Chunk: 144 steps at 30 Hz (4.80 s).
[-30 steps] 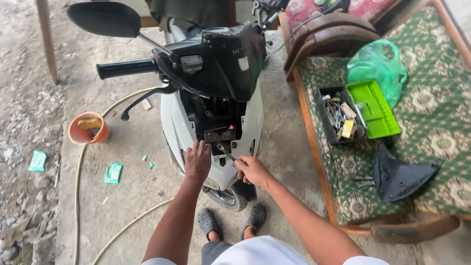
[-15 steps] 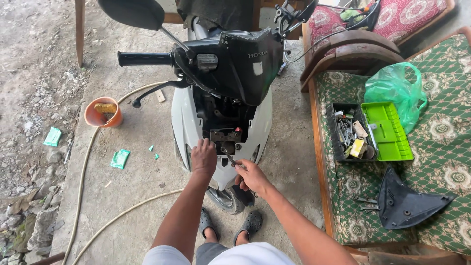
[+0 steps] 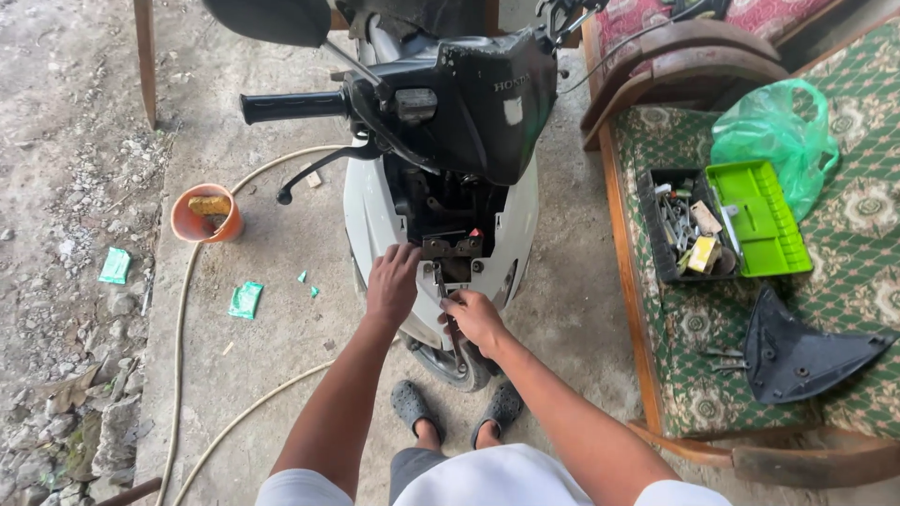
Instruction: The recorder is performing maintenance or repair on the front panel of a scooter, using a wrench and an electric drill.
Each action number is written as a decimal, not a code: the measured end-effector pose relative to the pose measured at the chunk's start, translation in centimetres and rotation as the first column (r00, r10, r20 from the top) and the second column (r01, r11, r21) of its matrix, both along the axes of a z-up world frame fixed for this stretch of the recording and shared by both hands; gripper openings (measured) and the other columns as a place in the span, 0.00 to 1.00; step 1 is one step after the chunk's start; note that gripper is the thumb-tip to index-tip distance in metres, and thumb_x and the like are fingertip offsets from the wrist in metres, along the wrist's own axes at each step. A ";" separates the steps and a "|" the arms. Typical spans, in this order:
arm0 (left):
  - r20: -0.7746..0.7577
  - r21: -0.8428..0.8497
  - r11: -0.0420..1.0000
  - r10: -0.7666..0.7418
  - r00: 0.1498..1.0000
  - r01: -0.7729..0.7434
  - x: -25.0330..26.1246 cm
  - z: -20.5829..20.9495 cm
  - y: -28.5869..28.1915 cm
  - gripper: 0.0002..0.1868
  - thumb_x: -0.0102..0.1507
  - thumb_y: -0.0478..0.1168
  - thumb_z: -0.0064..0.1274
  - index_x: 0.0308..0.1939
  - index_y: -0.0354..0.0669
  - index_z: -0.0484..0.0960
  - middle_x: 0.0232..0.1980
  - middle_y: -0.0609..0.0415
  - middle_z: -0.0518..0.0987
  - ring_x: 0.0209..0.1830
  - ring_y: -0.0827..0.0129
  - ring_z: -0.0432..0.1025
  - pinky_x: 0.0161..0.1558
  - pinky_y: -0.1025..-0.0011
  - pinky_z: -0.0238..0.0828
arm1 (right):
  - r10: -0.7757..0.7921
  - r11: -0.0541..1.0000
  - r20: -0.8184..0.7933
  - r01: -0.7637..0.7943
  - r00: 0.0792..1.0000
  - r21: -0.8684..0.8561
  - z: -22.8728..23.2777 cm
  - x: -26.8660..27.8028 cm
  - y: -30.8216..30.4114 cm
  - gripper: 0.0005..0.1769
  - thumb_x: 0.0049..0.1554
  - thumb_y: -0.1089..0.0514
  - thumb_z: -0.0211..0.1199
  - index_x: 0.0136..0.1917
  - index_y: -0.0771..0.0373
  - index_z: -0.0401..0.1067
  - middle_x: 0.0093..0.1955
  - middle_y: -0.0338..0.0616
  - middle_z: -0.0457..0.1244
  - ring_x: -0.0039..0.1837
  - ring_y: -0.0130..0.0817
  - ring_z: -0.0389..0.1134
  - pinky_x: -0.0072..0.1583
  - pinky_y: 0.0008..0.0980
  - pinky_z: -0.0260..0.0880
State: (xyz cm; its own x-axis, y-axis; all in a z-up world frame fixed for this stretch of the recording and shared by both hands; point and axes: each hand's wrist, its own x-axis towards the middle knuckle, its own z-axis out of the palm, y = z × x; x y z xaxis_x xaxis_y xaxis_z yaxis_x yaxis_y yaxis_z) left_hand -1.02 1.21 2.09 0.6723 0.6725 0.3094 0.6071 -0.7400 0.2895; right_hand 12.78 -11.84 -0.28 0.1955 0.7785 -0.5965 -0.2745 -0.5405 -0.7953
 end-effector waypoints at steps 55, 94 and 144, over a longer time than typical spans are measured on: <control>-0.120 -0.175 0.975 0.115 0.986 -0.135 -1.7 -2.4 3.3 0.58 0.54 0.50 0.68 0.79 0.32 0.50 0.82 0.35 0.48 0.82 0.47 0.46 0.70 0.64 0.62 | 0.242 0.944 0.887 -0.305 0.393 -0.123 4.7 1.8 2.6 0.11 0.62 0.53 0.60 0.53 0.55 0.81 0.48 0.50 0.70 0.52 0.52 0.71 0.54 0.49 0.69; -0.111 -0.157 0.982 0.091 0.990 -0.108 -2.0 -3.1 3.6 0.57 0.55 0.51 0.68 0.78 0.32 0.52 0.81 0.34 0.50 0.82 0.46 0.48 0.68 0.62 0.64 | 0.141 0.976 0.482 -0.040 0.865 -0.214 0.6 -1.2 1.8 0.14 0.63 0.53 0.57 0.58 0.55 0.79 0.39 0.35 0.70 0.41 0.28 0.71 0.43 0.29 0.71; -0.060 -0.096 0.993 0.067 0.996 -0.073 -2.3 -3.0 3.6 0.56 0.56 0.51 0.68 0.79 0.34 0.53 0.82 0.35 0.50 0.82 0.47 0.50 0.71 0.63 0.65 | -0.069 0.998 0.469 0.065 0.880 0.024 -0.2 -1.9 0.6 0.14 0.62 0.55 0.62 0.56 0.63 0.81 0.37 0.38 0.70 0.40 0.23 0.66 0.44 0.27 0.67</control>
